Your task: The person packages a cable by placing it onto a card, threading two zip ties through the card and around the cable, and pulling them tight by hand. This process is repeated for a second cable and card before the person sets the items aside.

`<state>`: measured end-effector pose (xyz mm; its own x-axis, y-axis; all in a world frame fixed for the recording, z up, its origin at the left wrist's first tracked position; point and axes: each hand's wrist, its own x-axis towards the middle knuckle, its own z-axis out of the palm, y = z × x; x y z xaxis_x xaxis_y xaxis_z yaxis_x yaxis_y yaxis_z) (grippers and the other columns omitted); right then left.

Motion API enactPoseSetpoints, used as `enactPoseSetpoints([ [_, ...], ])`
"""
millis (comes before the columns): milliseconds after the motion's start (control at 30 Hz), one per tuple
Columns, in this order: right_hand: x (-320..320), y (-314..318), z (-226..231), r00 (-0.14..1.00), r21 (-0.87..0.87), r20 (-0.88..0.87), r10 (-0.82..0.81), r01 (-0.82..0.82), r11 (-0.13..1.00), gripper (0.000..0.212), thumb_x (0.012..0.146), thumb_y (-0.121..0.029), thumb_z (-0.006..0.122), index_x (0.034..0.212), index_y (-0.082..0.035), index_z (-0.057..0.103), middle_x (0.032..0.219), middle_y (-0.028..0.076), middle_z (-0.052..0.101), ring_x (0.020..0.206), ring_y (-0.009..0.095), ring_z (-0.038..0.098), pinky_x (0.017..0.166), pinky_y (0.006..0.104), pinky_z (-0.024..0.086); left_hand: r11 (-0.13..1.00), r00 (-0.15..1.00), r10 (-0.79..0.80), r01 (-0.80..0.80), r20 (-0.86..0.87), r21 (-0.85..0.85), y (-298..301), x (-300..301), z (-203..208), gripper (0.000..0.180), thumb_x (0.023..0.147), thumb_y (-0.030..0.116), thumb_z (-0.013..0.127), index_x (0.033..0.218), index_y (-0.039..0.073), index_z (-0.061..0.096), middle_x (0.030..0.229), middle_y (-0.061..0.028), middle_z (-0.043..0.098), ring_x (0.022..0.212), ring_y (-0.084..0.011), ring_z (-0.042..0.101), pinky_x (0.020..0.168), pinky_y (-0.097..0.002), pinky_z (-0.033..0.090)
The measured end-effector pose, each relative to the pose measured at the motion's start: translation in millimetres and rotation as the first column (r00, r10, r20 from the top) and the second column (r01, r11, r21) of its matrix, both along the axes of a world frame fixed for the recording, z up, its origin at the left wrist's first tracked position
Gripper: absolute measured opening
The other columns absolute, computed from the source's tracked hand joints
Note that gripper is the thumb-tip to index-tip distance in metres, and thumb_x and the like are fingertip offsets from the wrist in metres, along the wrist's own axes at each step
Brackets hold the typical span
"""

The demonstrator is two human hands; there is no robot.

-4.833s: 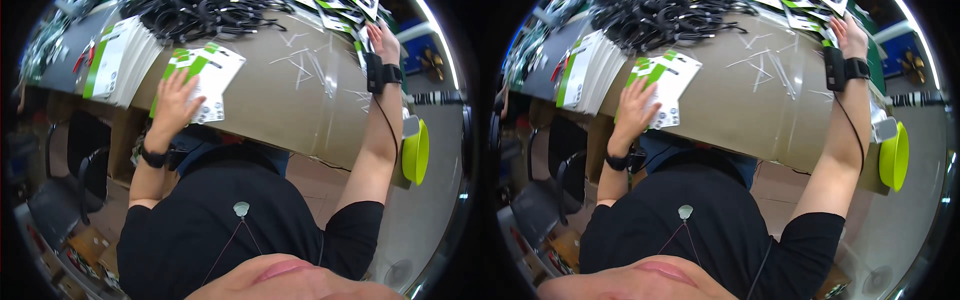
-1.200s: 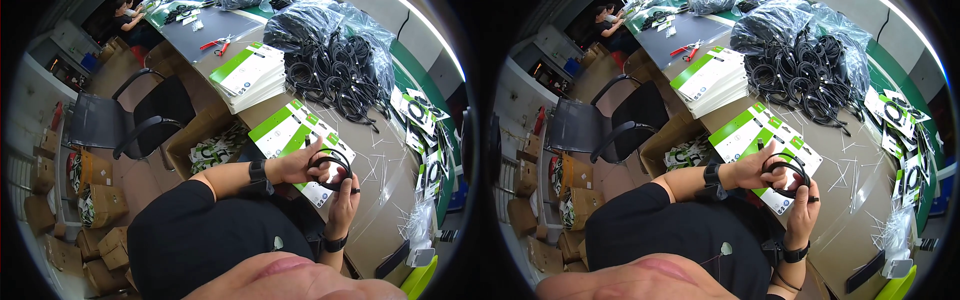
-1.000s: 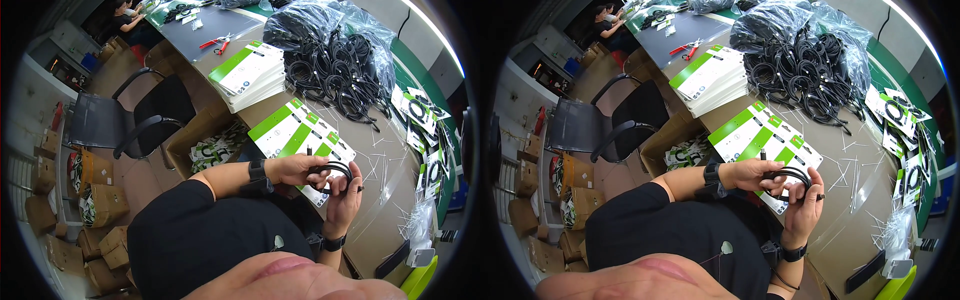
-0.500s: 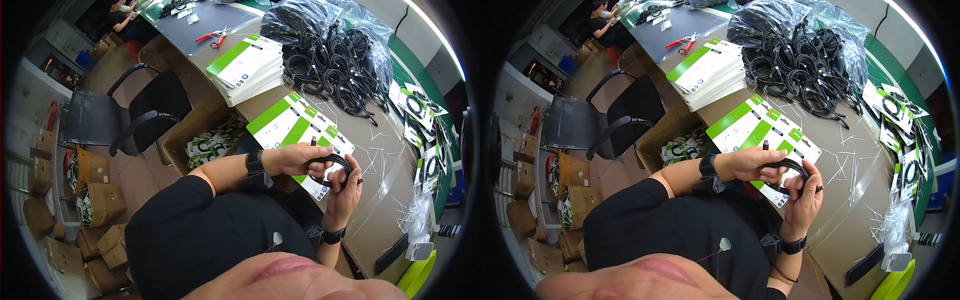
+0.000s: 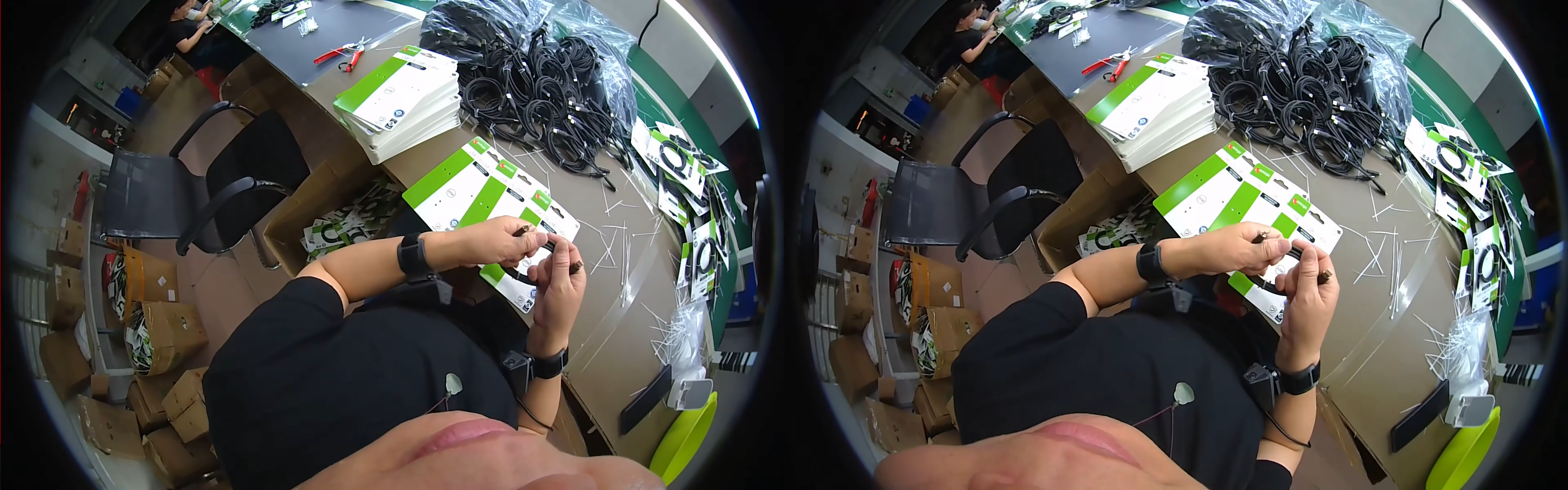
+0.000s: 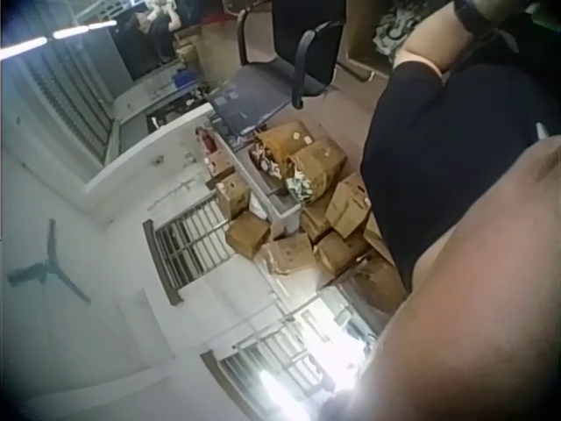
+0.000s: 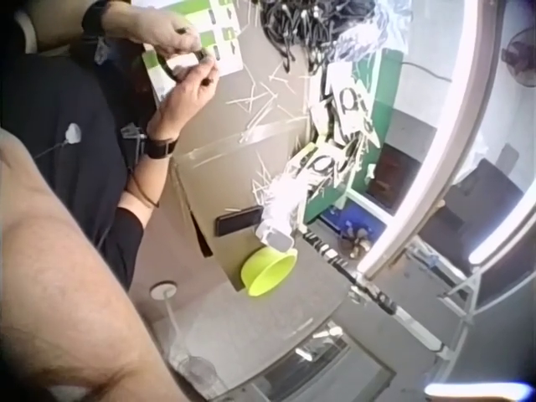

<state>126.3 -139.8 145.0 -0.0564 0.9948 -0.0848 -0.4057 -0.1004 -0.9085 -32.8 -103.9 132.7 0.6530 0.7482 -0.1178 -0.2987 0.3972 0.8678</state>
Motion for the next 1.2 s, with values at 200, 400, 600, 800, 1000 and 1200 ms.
enactPoseSetpoints([
  [200,13,20,-16,0.976,-0.014,-0.083,-0.202,0.202,0.979,0.029,0.097,-0.013,0.050,0.122,0.002,0.051,0.071,-0.001,0.049,0.059,0.007,0.043,0.063,0.0229,0.043,0.985,0.970,0.170,-0.165,0.171,-0.044,13,23,-24,0.031,0.101,0.029,0.042,0.088,0.004,0.054,0.061,0.0013,0.044,0.055,-0.0093,0.042,0.057,-0.0245,0.041],
  [400,55,67,-96,0.930,0.187,-0.308,0.201,-0.148,0.971,0.047,0.093,-0.005,0.053,0.137,0.000,0.037,0.104,0.008,0.055,0.089,0.013,0.057,0.085,0.0272,0.046,0.956,0.926,0.218,-0.140,0.309,-0.256,56,39,-78,0.032,0.101,0.032,0.041,0.091,0.004,0.053,0.060,0.0043,0.040,0.058,-0.0096,0.041,0.067,-0.0231,0.043],
  [600,83,58,-101,0.928,0.102,-0.362,0.086,-0.052,0.993,0.039,0.094,-0.008,0.055,0.131,0.000,0.045,0.110,0.010,0.059,0.093,0.015,0.059,0.090,0.0299,0.046,0.952,0.915,0.185,-0.076,0.360,-0.296,62,62,-91,0.031,0.102,0.034,0.037,0.091,0.008,0.048,0.059,0.0079,0.036,0.054,-0.0051,0.037,0.076,-0.0242,0.044],
  [800,102,61,-116,0.973,0.059,-0.228,-0.036,0.050,0.997,0.024,0.091,-0.014,0.062,0.110,0.001,0.060,0.099,0.009,0.064,0.088,0.013,0.060,0.085,0.0275,0.048,0.935,0.891,0.222,-0.078,0.397,-0.347,64,68,-96,0.030,0.102,0.033,0.035,0.090,0.009,0.048,0.058,0.0093,0.036,0.051,-0.0033,0.037,0.083,-0.0287,0.045],
  [1000,105,61,-103,0.989,0.090,0.103,-0.107,0.098,0.991,0.021,0.085,-0.020,0.071,0.084,-0.001,0.062,0.075,0.000,0.060,0.067,0.004,0.051,0.060,0.0175,0.041,0.874,0.874,0.203,0.041,0.442,-0.484,64,79,-107,0.030,0.102,0.034,0.035,0.088,0.010,0.047,0.055,0.0103,0.033,0.049,-0.0034,0.035,0.081,-0.0286,0.044],
  [1200,103,63,-91,0.913,0.175,0.308,-0.268,0.222,0.959,0.024,0.084,-0.020,0.072,0.075,-0.002,0.059,0.066,-0.005,0.053,0.059,0.001,0.041,0.050,0.0173,0.031,0.818,0.885,0.237,0.041,0.401,-0.574,66,93,-106,0.031,0.102,0.035,0.035,0.086,0.011,0.046,0.052,0.0116,0.031,0.045,-0.0030,0.031,0.077,-0.0272,0.043],
])
